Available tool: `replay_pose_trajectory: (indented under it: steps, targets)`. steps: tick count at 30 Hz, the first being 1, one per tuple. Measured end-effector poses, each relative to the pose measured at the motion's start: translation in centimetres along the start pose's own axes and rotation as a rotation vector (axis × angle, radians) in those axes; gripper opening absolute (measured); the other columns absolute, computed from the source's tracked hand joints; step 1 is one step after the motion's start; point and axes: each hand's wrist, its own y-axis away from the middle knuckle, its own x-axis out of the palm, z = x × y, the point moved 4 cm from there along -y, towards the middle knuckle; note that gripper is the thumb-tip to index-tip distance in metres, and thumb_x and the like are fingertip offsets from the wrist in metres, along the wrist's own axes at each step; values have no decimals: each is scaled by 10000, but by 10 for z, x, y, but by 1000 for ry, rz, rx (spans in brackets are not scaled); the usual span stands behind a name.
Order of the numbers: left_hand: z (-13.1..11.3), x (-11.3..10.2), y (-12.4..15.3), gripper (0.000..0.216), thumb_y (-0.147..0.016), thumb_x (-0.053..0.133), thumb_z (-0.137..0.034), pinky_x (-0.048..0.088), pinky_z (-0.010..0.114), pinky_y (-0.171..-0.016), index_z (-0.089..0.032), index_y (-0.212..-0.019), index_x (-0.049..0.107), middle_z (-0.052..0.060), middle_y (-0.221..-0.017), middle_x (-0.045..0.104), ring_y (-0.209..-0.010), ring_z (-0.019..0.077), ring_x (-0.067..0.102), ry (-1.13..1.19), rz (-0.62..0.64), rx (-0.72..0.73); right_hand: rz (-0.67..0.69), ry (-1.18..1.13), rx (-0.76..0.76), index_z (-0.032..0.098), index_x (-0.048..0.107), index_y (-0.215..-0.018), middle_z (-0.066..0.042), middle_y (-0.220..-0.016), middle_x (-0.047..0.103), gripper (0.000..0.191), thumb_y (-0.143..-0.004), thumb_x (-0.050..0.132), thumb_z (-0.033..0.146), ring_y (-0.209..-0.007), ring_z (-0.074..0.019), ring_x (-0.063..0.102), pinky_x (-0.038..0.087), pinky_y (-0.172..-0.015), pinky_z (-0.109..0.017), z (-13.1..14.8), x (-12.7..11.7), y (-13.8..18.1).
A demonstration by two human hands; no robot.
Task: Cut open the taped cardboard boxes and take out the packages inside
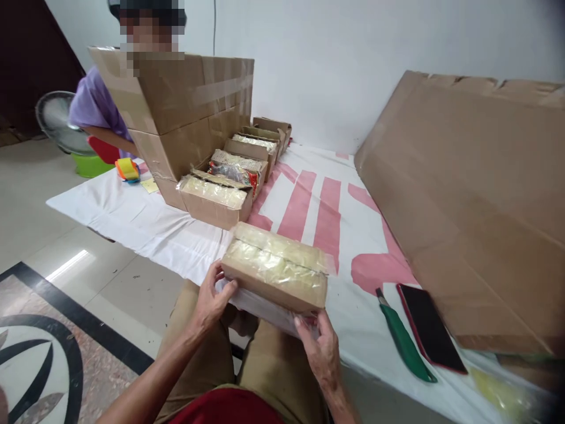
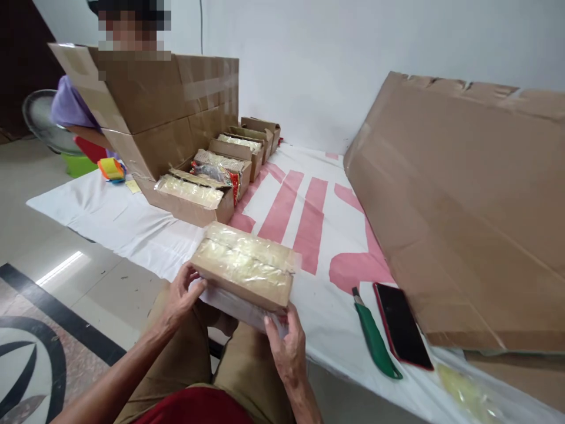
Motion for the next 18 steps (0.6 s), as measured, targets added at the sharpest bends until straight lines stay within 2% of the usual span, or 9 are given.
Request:
replay_pose_trajectory:
  steps: [2,4,7,10,12,14,18]
  targets:
    - [6,-16,14,535,-836,681,-467,558,490,-1014,-199,-1293,615,119,-1320,680,-1189,325,670,-16,-11,-39,34,28,-52,205,671,-1230,-90,-1088,758,446,-885,627,483,-955,-251,698,575,-866,-366,5,-4,12]
    - [10,-28,19,572,-844,700,-492,552,498,-1037,-206,-1331,603,119,-1356,665,-1221,331,657,-8,-30,-36,4,68,-118,209,683,-1234,-103,-1171,751,419,-902,598,450,-1043,-264,695,566,-933,-397,6,-17,12]
    - [2,-35,14,612,-867,698,-521,548,486,-1065,-206,-1380,587,119,-1369,660,-1237,319,651,23,-66,17,-146,240,-162,216,707,-1180,-116,-1207,742,369,-914,558,423,-1098,-282,680,546,-978,-448,-4,-60,-2]
    - [-22,-32,3,594,-874,702,-527,551,456,-1068,-211,-1367,603,121,-1391,646,-1255,306,643,40,-122,102,-272,542,-178,196,717,-1136,-150,-1187,737,383,-887,527,417,-1106,-322,664,517,-983,-502,-27,-114,-15]
    - [-41,-26,-5,586,-866,714,-523,547,453,-1072,-212,-1352,611,127,-1402,635,-1263,308,637,72,-147,170,-317,767,-173,149,719,-1149,-202,-1187,725,448,-876,513,437,-1078,-371,656,501,-943,-543,-42,-141,-21]
    - [-56,-20,-16,584,-869,709,-513,532,463,-1086,-213,-1360,607,130,-1391,634,-1272,310,630,104,-140,226,-314,951,-146,118,716,-1196,-233,-1213,711,505,-897,485,454,-1018,-401,655,496,-842,-545,-54,-155,-25]
    - [-70,-13,-40,502,-878,682,-473,486,455,-1121,-215,-1307,652,132,-1470,564,-1368,317,551,38,-80,317,-272,1131,-163,54,709,-1239,-273,-1182,714,597,-932,405,465,-918,-434,658,454,-692,-523,-57,-156,-32]
